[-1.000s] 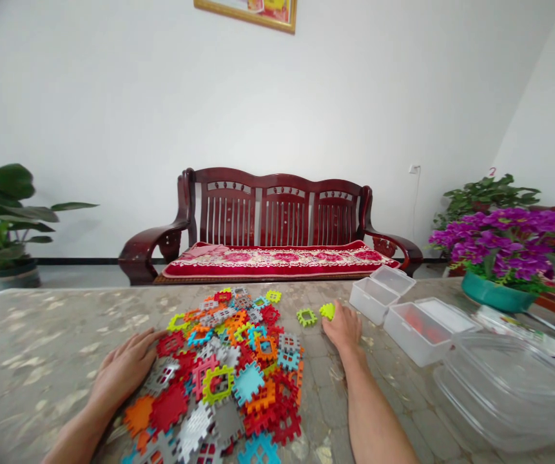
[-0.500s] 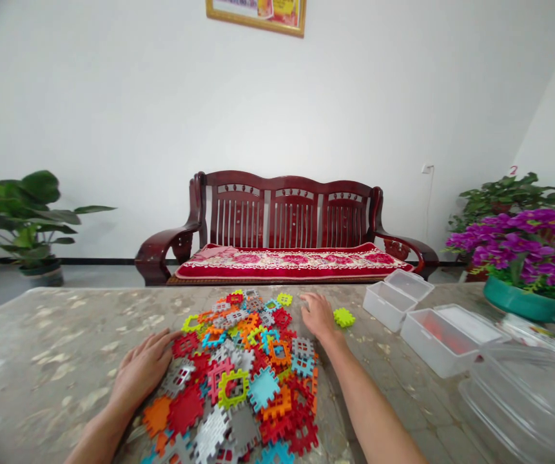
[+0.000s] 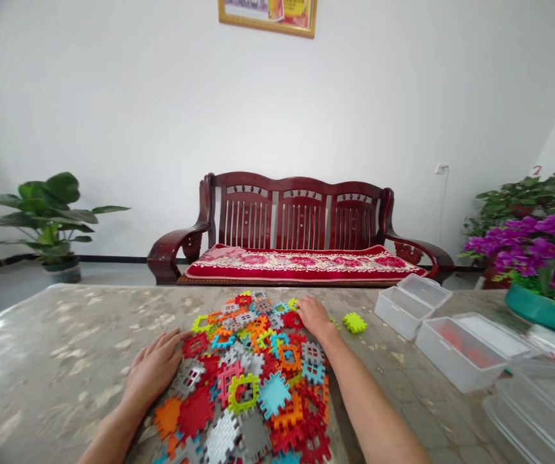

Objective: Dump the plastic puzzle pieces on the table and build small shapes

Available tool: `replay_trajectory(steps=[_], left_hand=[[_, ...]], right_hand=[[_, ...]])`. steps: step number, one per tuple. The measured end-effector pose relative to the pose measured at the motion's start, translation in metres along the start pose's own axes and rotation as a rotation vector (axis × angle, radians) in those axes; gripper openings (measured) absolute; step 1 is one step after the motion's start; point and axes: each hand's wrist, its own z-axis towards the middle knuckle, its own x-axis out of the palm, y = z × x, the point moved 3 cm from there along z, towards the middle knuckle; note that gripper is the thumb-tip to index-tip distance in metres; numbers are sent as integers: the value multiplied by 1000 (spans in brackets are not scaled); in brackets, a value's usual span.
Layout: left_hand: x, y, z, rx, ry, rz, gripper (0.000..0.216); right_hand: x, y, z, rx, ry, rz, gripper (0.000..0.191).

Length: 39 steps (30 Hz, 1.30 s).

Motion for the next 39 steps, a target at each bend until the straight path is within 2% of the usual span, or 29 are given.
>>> replay_trajectory(steps=[8,15,21,25,28,32,39], left_hand=[[0,1,1,-4,-13,-26,46],[0,0,1,3,-1,-17,48],[5,2,3,7,0,-13,48],[6,3,3,9,-19,-23,47],[6,3,3,10,-29,-33,47],[5,3,4,4,-14,-17,47],[-2,-2,1,7,3,7,47]], right_hand=[[-8,13,-13,85,-18,-73,31],[-20,-8,-14,282,-133,77,37],[-11,-7,-13,174,-76,304,35],[-1,0,-16,65,-28,448,23],[2,3,-18,5,6,517,35],[-1,8,-21,-4,36,478,46],[-13,27,-34,63,-5,296,27]])
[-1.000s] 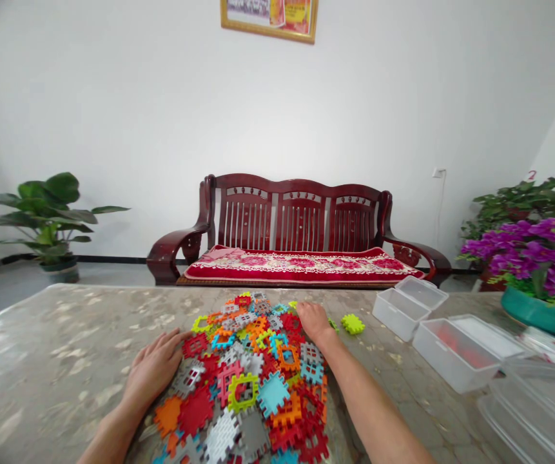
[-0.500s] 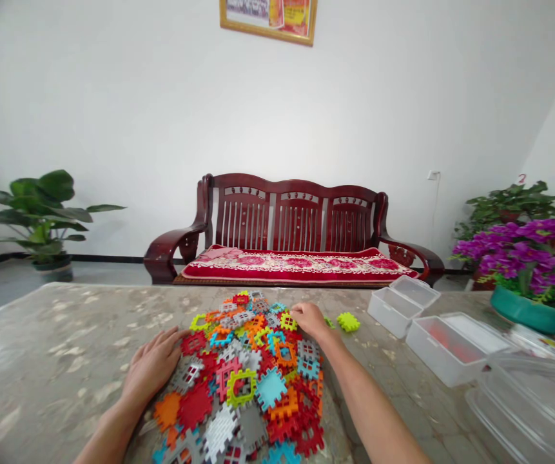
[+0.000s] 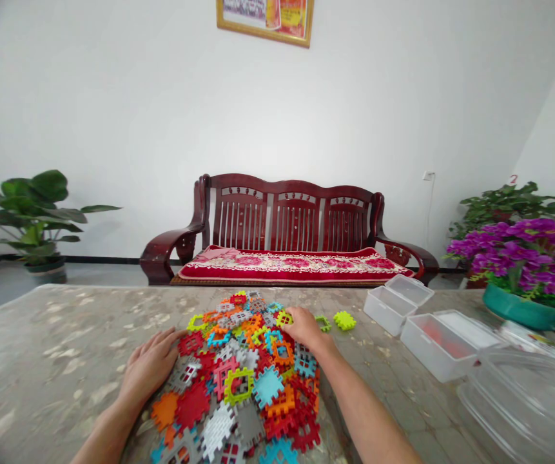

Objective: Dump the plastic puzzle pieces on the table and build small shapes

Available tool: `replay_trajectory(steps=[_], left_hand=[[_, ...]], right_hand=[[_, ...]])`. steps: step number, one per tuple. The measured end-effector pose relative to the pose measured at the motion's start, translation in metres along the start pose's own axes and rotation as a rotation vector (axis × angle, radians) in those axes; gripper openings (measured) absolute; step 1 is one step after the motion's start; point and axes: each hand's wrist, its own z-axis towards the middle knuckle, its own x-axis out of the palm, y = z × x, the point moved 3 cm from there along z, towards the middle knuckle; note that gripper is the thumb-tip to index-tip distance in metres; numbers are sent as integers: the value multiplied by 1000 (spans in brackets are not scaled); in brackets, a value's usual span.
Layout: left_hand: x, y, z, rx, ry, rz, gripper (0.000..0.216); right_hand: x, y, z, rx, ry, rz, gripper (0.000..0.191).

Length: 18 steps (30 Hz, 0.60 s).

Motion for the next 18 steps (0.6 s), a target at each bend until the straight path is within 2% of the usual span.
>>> replay_trajectory(steps=[6,10,13,18], left_hand=[[2,2,2,3,-4,0,47],[5,3,2,9,5,6,47],[6,4,3,11,1,10,47],[8,5,4,13,-15,-3,47]], right_hand=[[-3,9,-13,26,-82,-115,32],[-12,4,-21,75,-167,-154,43],[-28,-16,-30,191,-263,-180,47],[-64,-66,-51,464,-373,-258,46]])
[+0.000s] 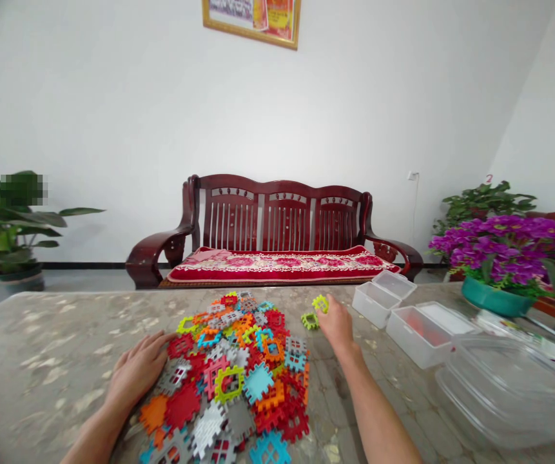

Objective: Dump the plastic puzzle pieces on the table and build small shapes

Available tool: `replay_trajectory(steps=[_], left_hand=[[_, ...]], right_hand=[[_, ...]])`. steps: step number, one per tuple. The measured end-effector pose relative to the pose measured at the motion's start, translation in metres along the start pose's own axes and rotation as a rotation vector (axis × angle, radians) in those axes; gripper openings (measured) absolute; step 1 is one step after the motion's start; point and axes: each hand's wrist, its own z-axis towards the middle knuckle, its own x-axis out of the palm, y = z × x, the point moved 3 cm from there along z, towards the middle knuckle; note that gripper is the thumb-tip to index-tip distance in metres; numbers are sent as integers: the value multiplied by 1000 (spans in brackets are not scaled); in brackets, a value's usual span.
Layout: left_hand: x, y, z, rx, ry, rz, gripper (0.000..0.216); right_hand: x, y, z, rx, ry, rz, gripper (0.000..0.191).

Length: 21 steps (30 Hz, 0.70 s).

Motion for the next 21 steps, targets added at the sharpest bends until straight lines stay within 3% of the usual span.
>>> replay_trajectory(steps=[6,10,17,21], left_hand=[[3,2,2,1,2,2,47],[4,3,3,9,-2,1,48],[5,4,3,1,-35,-33,47],[5,4,3,2,-11,-1,47]], right_hand=[[-5,-38,6,140,54,-100,45],[3,-43,2,149,89,-113,43],[15,-48,-4,160,68,-71,65],[24,-46,-2,159,81,-73,67]])
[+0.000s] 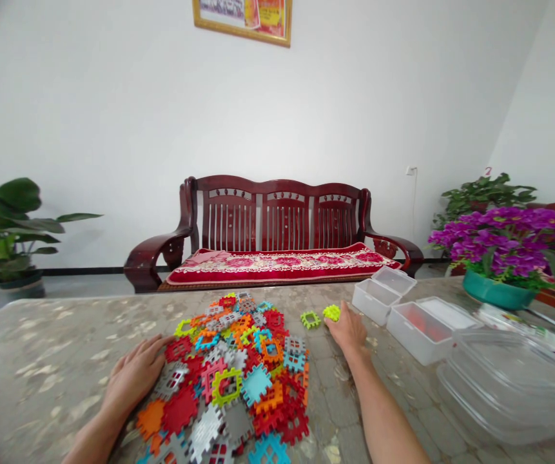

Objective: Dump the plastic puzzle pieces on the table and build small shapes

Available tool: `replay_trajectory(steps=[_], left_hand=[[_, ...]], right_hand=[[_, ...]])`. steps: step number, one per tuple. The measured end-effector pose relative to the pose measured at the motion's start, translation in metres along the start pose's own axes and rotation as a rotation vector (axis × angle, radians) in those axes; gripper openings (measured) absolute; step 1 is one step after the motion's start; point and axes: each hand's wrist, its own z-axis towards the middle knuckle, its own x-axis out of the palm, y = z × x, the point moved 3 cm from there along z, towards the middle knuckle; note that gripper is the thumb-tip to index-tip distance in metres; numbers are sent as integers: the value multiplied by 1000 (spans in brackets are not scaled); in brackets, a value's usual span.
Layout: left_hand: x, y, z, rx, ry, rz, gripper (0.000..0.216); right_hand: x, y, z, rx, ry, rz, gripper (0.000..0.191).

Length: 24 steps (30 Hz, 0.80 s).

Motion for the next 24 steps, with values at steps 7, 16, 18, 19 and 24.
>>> replay_trajectory(steps=[7,16,18,19,24], left_hand=[[-1,-1,-1,-5,-9,15,47],[-6,-5,-4,3,-17,-13,47],[-7,-6,-5,2,-9,-2,47],[-8,-6,-5,0,-4,2,47],[-12,-9,-5,-3,16,5,49]], right_hand=[[10,3,3,-31,-13,-40,63],[-6,6,-19,-195,-296,133,48],[-6,17,-29,-311,-308,249,42],[-5,25,-35,-363,-282,311,40],[4,76,-61,-523,-13,545,36]])
